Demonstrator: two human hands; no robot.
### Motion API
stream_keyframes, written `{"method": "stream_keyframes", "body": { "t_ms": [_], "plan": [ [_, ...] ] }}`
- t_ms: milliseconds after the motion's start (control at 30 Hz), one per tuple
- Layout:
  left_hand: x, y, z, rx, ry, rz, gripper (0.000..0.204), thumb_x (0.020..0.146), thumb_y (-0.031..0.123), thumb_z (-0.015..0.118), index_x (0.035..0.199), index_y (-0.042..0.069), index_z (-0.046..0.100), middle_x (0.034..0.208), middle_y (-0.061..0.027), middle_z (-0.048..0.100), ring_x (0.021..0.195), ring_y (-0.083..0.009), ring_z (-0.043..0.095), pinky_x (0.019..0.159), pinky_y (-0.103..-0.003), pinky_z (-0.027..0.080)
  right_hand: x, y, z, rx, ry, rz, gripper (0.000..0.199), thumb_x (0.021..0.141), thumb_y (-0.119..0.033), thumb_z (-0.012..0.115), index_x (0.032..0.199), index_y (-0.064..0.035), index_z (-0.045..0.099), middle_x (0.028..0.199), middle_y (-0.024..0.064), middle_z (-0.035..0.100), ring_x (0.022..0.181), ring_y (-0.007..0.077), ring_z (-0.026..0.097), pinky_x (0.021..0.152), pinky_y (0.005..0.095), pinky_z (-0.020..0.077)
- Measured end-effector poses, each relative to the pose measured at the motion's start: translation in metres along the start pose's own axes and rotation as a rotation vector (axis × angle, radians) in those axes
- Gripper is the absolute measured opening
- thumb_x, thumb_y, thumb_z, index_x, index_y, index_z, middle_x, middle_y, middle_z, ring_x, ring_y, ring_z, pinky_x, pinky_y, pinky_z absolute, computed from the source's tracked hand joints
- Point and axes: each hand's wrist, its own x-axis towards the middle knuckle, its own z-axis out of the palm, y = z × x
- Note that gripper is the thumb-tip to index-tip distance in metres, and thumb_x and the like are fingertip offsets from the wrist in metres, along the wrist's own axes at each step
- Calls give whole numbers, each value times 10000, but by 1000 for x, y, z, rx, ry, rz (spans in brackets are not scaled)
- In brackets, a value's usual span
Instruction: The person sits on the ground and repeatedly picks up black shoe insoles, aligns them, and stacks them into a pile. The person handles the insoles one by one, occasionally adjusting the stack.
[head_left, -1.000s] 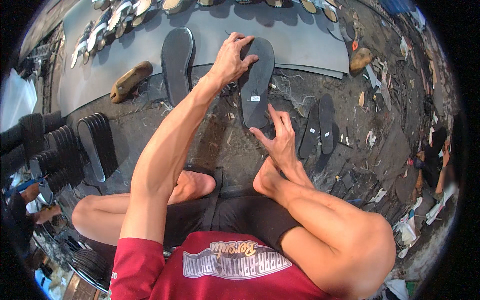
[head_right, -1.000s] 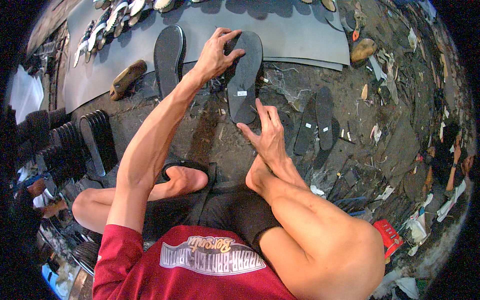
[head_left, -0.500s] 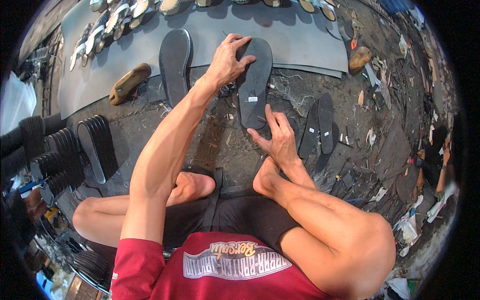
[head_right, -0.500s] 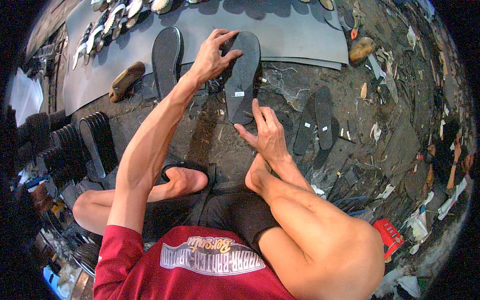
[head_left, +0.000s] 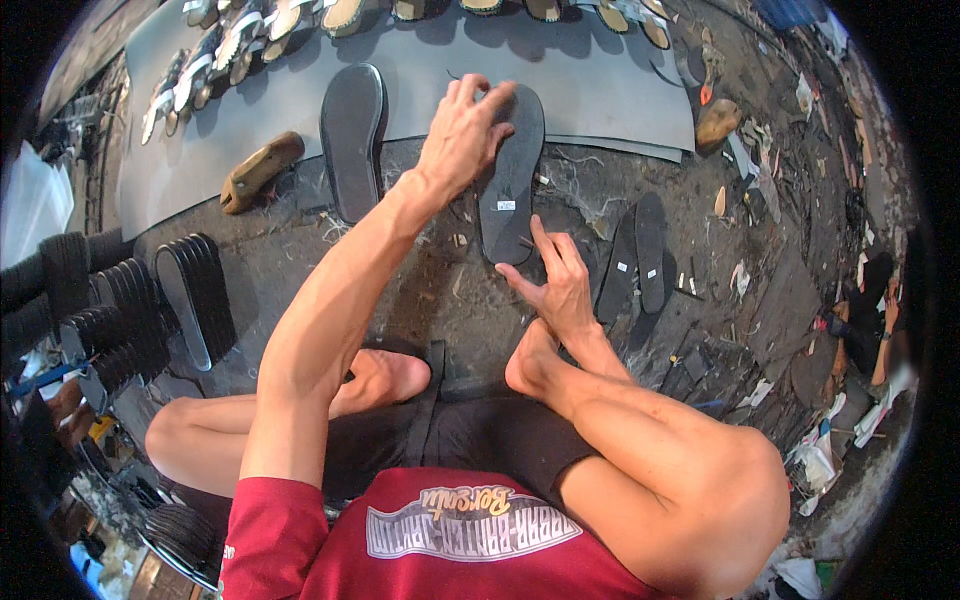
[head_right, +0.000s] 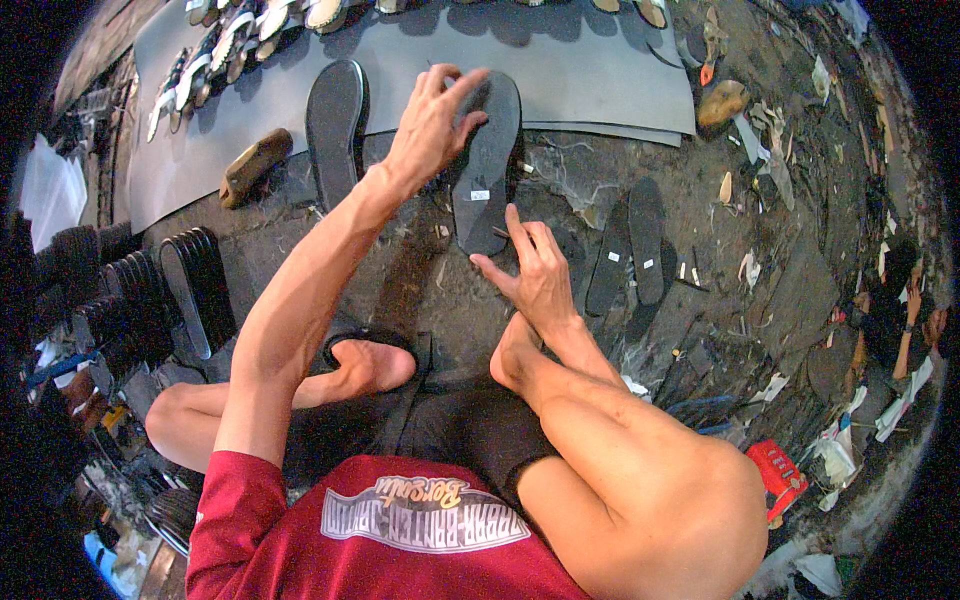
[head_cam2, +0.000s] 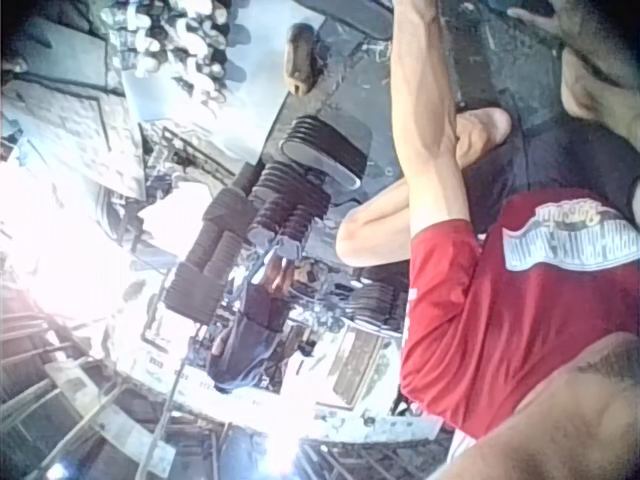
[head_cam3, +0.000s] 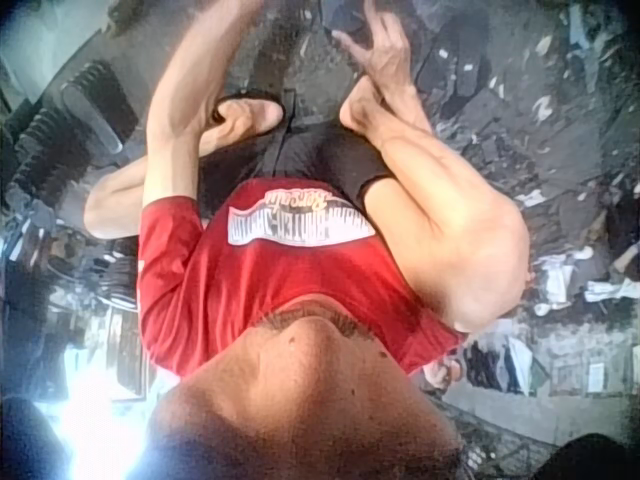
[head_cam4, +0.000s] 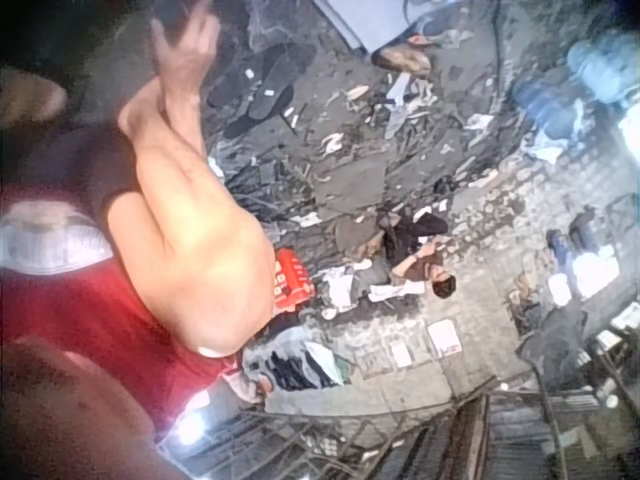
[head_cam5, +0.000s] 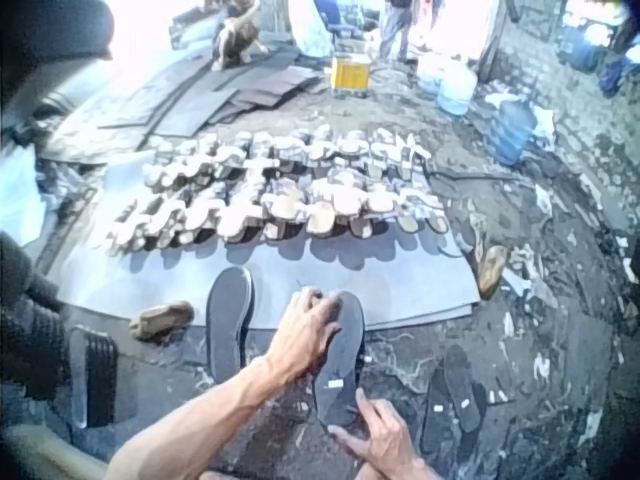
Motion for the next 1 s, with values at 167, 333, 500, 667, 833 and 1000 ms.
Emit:
{"method": "stream_keyframes", "body": {
  "t_ms": [167,333,500,667,833,1000],
  "plan": [
    [-10,26,-8,48,-405,33,649,845,66,809,1462,-6,623,1384,-241,609,1285,-458,599,1165,-542,501,-4,-1,-1,6,-1,66,849,884,-397,947,1557,6,622,1067,173,668,927,348,710,844,461,619],
    [-36,60,-24,260,-478,96,850,848,122,829,1598,-89,488,1638,-388,445,1517,-510,478,1299,-537,400,16,26,-25,308,-11,197,424,1044,-290,798,1345,1,737,953,128,682,882,248,697,793,375,577],
    [-22,103,-8,534,-597,-57,706,867,79,744,1473,-224,545,1572,-372,504,1439,-459,534,1242,-504,445,122,74,-81,482,90,288,564,1219,-474,434,1158,-49,799,945,15,694,772,92,517,782,294,449],
    [-23,144,38,812,-722,-164,601,1039,311,629,1463,-111,684,1678,-469,390,1550,-661,393,1297,-705,310,212,59,-64,630,-316,-42,462,1208,-391,518,1149,-14,778,1012,24,779,968,108,677,895,298,520],
    [-31,141,51,750,-679,-222,597,1024,294,668,1484,-86,679,1629,-430,486,1540,-631,428,1297,-678,328,224,6,-37,428,-758,-26,385,1175,-328,563,1114,-27,795,986,93,792,995,220,747,953,377,570],
    [-29,131,40,533,-693,-210,478,979,256,727,1348,-41,791,1485,-337,659,1439,-524,572,1203,-566,450,226,3,-28,177,-641,-357,363,1151,-336,574,1066,-59,792,921,114,765,988,319,692,957,456,557]
  ]
}}
